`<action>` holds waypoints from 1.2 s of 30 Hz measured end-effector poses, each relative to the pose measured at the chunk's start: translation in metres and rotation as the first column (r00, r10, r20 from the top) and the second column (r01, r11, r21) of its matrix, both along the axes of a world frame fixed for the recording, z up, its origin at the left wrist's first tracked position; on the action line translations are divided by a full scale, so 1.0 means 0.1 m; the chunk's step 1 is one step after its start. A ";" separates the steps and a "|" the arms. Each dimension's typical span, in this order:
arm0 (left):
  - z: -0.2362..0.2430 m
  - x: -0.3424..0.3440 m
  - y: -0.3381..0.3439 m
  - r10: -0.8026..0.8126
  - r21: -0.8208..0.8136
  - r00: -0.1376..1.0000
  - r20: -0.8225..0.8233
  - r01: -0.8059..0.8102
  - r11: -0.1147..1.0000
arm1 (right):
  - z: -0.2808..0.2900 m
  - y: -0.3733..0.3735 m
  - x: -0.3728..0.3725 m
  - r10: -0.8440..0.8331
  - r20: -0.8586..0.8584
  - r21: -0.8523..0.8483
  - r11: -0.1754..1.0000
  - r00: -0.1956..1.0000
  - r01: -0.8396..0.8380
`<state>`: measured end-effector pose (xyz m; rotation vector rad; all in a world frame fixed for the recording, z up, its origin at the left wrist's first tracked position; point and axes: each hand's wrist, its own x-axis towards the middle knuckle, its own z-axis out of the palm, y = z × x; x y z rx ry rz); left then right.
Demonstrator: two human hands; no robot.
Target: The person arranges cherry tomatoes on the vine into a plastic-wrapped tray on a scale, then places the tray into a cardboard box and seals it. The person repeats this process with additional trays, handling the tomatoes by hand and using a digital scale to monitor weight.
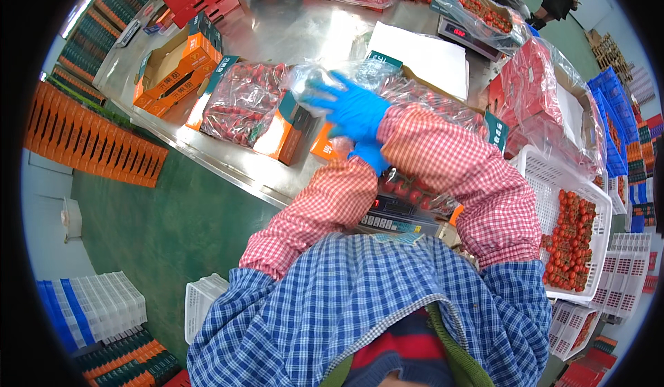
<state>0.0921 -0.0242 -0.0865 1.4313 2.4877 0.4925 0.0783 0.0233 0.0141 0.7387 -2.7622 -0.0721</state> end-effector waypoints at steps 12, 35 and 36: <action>0.24 0.12 -0.13 0.104 0.392 0.965 0.242 -0.195 0.899 | -0.36 1.32 0.42 -0.072 0.514 -0.233 0.947 0.855 0.220; 0.44 0.16 -0.17 0.086 0.127 0.985 0.153 -0.105 0.986 | -0.02 0.37 2.18 -0.769 0.410 -0.894 -0.232 0.490 0.383; 0.42 0.09 -0.12 0.087 0.251 0.946 0.312 -0.171 0.953 | -0.13 0.16 2.25 -0.741 0.416 -0.876 -0.173 0.527 0.450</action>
